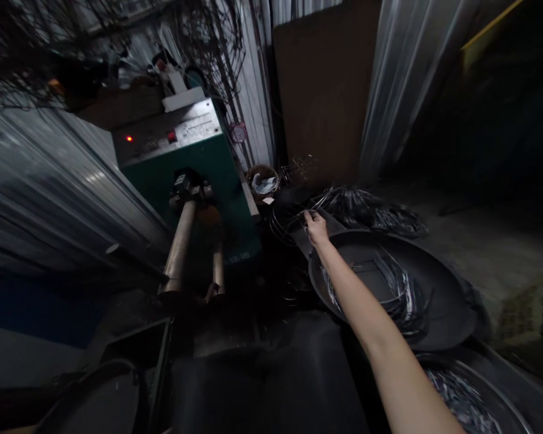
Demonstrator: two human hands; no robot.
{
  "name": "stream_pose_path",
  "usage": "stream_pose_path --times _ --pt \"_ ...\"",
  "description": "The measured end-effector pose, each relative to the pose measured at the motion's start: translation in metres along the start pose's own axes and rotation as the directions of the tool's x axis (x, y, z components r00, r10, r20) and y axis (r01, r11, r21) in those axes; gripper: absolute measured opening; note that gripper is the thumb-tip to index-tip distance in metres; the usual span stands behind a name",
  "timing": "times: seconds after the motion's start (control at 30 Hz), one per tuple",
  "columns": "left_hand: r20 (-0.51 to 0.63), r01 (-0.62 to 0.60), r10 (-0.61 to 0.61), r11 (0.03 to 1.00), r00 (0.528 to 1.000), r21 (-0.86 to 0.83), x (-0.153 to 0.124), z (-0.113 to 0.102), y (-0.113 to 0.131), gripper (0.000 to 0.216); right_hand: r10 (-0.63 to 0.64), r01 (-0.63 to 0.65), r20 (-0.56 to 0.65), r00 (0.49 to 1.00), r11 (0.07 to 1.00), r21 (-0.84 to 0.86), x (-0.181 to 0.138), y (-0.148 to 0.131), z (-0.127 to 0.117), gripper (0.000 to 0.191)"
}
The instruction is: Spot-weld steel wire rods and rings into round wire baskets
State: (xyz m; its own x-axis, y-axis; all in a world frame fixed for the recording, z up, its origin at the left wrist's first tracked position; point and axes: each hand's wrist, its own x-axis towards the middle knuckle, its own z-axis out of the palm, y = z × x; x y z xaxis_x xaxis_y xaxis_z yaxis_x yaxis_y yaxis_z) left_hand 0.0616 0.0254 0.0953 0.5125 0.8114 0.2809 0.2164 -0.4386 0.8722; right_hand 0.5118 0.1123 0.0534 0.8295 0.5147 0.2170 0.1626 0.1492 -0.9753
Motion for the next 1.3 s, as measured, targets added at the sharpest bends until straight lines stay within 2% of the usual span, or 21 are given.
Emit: stream_pose_path --times 0.1,0.2,0.3,0.37,0.47,0.53,0.6,0.67,0.7,0.73,0.8,0.83,0.87,0.9,0.97,1.03,1.1,1.13,1.2,1.23,1.3 --pt "-0.004 0.036 -0.036 0.998 0.999 0.047 -0.042 0.003 0.006 0.03 -0.124 0.125 0.077 0.989 0.992 -0.007 -0.056 -0.043 0.001 0.035" --pt "-0.018 0.104 -0.103 0.992 0.994 0.074 -0.069 0.013 0.015 0.03 -0.289 0.313 0.233 0.929 0.947 -0.076 -0.148 -0.079 0.0 0.029" --pt "-0.064 0.157 -0.151 0.982 0.986 0.109 -0.066 0.028 0.036 0.036 -0.35 0.422 0.376 0.858 0.898 -0.127 -0.25 -0.097 0.002 0.02" --pt "-0.1 0.129 -0.117 0.984 0.988 0.126 -0.052 0.037 0.051 0.041 -0.354 0.456 0.444 0.823 0.878 -0.146 -0.309 -0.095 0.006 0.02" --pt "-0.05 0.13 -0.127 0.988 0.991 0.082 -0.037 0.047 0.059 0.035 -0.292 0.46 0.554 0.779 0.867 -0.19 -0.374 -0.084 0.014 0.03" --pt "-0.009 0.187 -0.187 0.982 0.982 0.019 -0.038 0.048 0.057 0.027 -0.216 0.454 0.645 0.733 0.862 -0.227 -0.398 -0.082 0.014 0.034" --pt "-0.004 0.251 -0.252 0.965 0.968 -0.072 -0.046 0.044 0.052 0.025 -0.15 0.468 0.758 0.635 0.855 -0.222 -0.405 -0.09 0.002 0.032" --pt "-0.012 0.293 -0.299 0.943 0.954 -0.154 -0.054 0.034 0.046 0.026 -0.143 0.486 0.842 0.52 0.86 -0.154 -0.392 -0.106 -0.022 0.027" --pt "-0.012 0.304 -0.311 0.936 0.95 -0.179 -0.057 0.026 0.044 0.027 -0.162 0.493 0.841 0.516 0.859 -0.138 -0.379 -0.114 -0.036 0.024" --pt "-0.013 0.308 -0.316 0.933 0.949 -0.189 -0.059 0.018 0.042 0.027 -0.191 0.504 0.812 0.552 0.852 -0.142 -0.361 -0.121 -0.05 0.023" --pt "-0.012 0.294 -0.301 0.938 0.953 -0.185 -0.061 0.0 0.039 0.027 -0.247 0.52 0.662 0.708 0.816 -0.252 -0.32 -0.129 -0.071 0.021" --pt "-0.015 0.279 -0.287 0.942 0.958 -0.186 -0.061 -0.009 0.038 0.027 -0.265 0.528 0.61 0.747 0.793 -0.303 -0.3 -0.13 -0.076 0.025" --pt "-0.017 0.263 -0.271 0.946 0.962 -0.19 -0.061 -0.017 0.038 0.027 -0.271 0.538 0.595 0.757 0.775 -0.332 -0.282 -0.129 -0.076 0.031" --pt "-0.019 0.247 -0.255 0.95 0.967 -0.194 -0.06 -0.025 0.039 0.027 -0.269 0.551 0.612 0.743 0.765 -0.333 -0.267 -0.127 -0.073 0.038" --pt "-0.014 0.23 -0.238 0.951 0.971 -0.208 -0.057 -0.037 0.041 0.027 -0.257 0.574 0.691 0.676 0.771 -0.275 -0.25 -0.125 -0.059 0.045" --pt "-0.004 0.238 -0.249 0.932 0.969 -0.273 -0.052 -0.045 0.042 0.029 -0.242 0.571 0.763 0.6 0.797 -0.197 -0.248 -0.128 -0.043 0.045" --pt "0.013 0.257 -0.275 0.881 0.961 -0.398 -0.049 -0.05 0.039 0.031 -0.215 0.532 0.797 0.564 0.833 -0.151 -0.253 -0.136 -0.031 0.042" --pt "0.034 0.274 -0.293 0.839 0.955 -0.471 -0.047 -0.051 0.036 0.032 -0.19 0.498 0.803 0.564 0.855 -0.147 -0.258 -0.139 -0.028 0.04" --pt "0.116 0.342 -0.343 0.73 0.932 -0.592 -0.047 -0.05 0.026 0.032 -0.094 0.386 0.796 0.598 0.904 -0.183 -0.266 -0.143 -0.027 0.037" --pt "0.165 0.389 -0.373 0.673 0.913 -0.629 -0.049 -0.048 0.018 0.032 -0.018 0.306 0.791 0.611 0.928 -0.215 -0.27 -0.141 -0.028 0.037" --pt "0.234 0.473 -0.438 0.582 0.868 -0.661 -0.057 -0.039 0.003 0.034 0.172 0.109 0.782 0.599 0.95 -0.292 -0.277 -0.133 -0.031 0.039"
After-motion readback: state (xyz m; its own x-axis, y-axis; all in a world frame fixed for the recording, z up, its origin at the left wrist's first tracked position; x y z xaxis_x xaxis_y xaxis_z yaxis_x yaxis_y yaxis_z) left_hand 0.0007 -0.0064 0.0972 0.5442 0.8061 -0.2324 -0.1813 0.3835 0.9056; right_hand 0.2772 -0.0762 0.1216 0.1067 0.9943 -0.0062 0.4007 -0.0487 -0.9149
